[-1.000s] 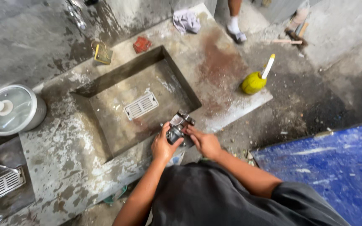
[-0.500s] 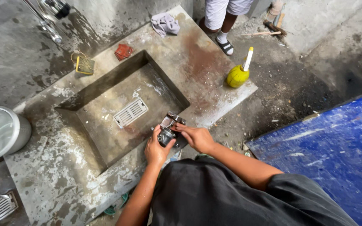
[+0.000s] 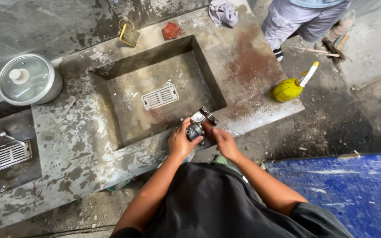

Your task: The person scrubs a small metal mechanical part with a sponge and rinses it under running water. They then fold a sandpaper sheet and use it to abrade the part's surfaces. The person continues to scrub and rinse the part repeatedly.

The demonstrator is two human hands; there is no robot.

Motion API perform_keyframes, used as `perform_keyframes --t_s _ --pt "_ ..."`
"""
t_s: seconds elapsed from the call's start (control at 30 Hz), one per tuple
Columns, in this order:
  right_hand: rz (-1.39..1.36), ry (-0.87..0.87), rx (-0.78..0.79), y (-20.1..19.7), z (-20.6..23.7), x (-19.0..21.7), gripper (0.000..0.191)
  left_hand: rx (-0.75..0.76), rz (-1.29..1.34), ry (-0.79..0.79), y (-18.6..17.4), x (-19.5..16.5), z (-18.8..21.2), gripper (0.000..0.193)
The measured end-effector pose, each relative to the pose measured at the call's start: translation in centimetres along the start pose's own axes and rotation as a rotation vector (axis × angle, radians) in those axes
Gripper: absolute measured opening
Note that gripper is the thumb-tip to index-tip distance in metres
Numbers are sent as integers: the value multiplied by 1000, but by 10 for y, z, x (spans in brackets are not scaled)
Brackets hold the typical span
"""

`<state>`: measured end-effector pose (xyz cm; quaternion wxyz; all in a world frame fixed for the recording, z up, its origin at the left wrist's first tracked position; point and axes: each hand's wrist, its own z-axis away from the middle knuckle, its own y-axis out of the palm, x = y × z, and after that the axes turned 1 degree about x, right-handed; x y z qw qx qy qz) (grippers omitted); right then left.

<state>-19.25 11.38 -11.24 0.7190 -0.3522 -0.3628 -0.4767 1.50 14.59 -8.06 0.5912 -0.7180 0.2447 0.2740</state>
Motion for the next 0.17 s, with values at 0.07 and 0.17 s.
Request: perform_keyframes --t_s 0.07,0.17 --pt "345 -483 -186 -9 14 7 32 2 -13 -4 0 -1 0 78" --pt "763 -724 -157 -16 25 42 36 74 -11 -71 -1 -6 -3 83"
